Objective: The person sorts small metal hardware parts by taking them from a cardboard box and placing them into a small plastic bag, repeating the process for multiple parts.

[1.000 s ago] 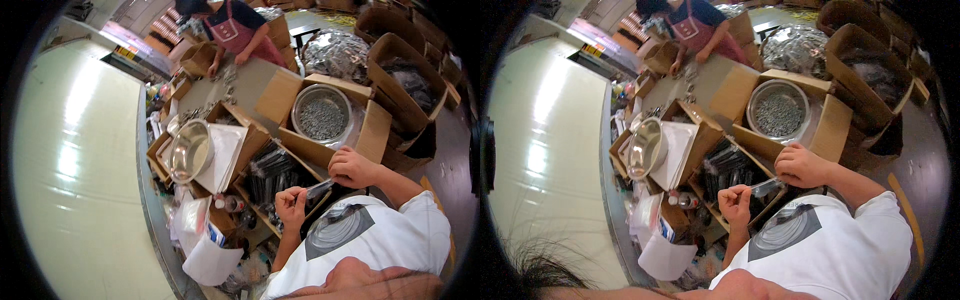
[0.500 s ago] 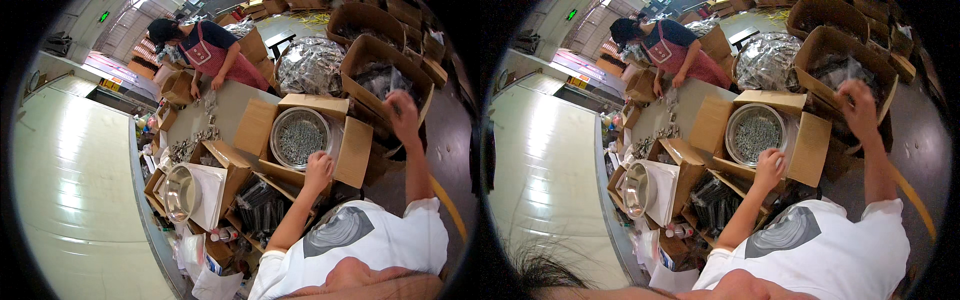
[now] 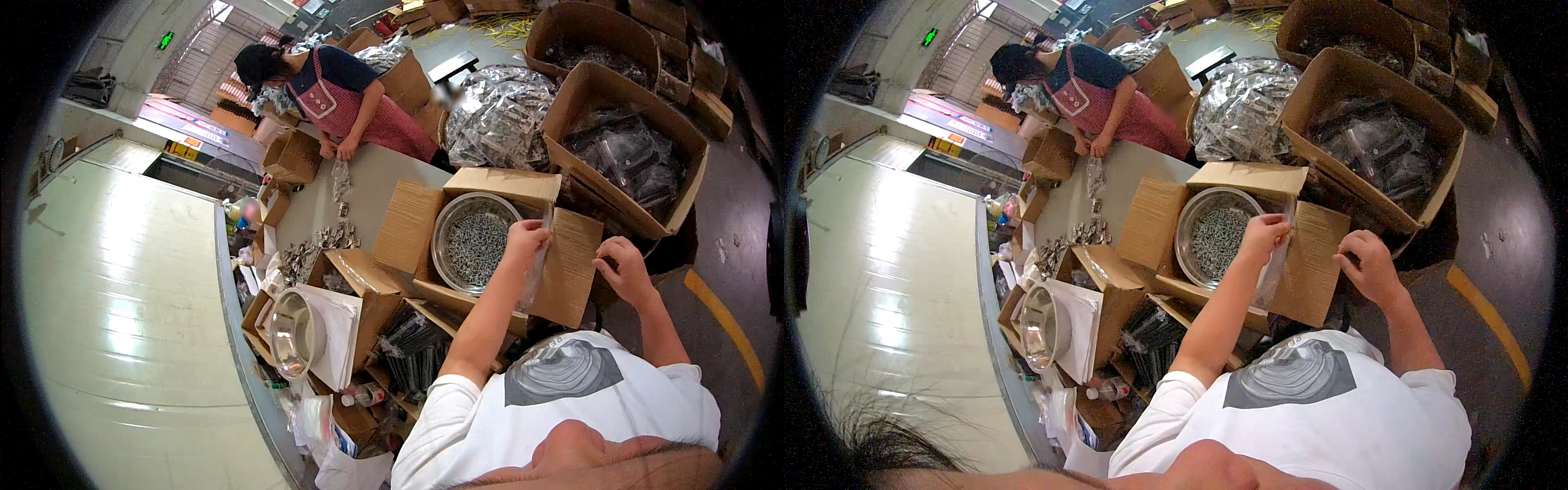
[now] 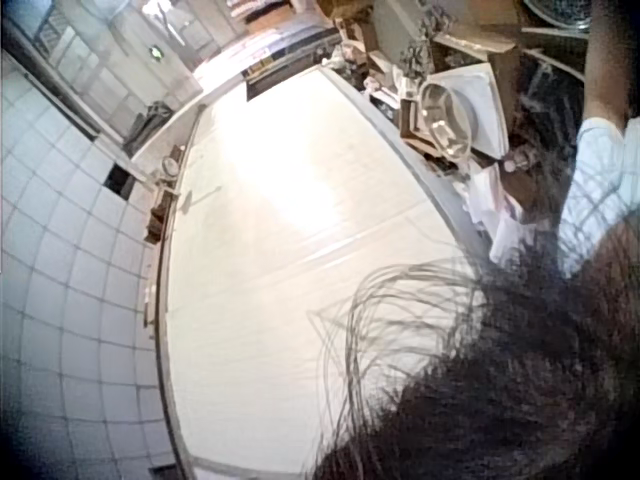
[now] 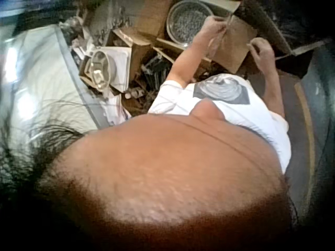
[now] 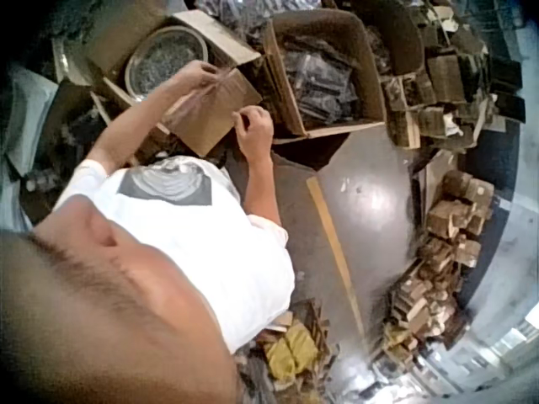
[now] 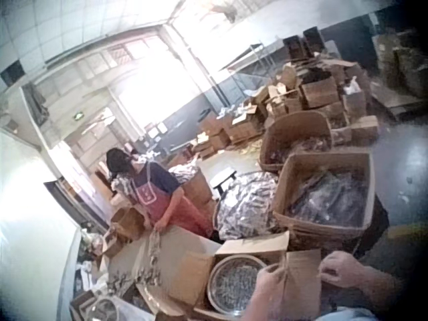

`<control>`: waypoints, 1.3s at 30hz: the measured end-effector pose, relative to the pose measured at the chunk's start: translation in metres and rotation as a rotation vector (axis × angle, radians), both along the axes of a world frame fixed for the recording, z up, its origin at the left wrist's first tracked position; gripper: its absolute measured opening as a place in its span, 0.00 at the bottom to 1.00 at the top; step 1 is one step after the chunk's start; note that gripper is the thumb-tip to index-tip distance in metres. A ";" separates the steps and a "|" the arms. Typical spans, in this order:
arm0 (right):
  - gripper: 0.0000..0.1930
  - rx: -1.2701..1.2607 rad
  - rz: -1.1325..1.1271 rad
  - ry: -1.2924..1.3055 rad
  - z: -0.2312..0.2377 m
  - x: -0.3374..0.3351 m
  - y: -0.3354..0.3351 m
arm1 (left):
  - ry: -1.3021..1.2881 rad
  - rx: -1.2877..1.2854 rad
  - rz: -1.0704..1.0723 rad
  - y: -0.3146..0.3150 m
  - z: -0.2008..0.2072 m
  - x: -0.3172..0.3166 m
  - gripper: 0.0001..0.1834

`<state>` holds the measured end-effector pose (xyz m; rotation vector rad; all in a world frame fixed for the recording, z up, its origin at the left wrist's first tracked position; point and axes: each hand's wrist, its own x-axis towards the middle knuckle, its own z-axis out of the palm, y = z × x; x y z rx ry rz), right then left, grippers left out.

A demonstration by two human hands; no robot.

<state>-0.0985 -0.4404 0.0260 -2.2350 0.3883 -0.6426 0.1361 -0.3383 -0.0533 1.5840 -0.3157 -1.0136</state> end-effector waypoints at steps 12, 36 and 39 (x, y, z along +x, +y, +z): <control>0.09 0.518 0.505 0.096 -0.016 0.080 0.070 | 0.369 -0.393 0.239 0.138 0.038 -0.102 0.08; 0.06 0.117 1.114 -0.069 -0.027 0.117 0.198 | -0.522 0.088 0.954 0.239 0.041 -0.181 0.08; 0.07 0.097 1.148 -0.078 -0.020 0.119 0.208 | -0.604 0.196 0.923 0.247 0.039 -0.182 0.07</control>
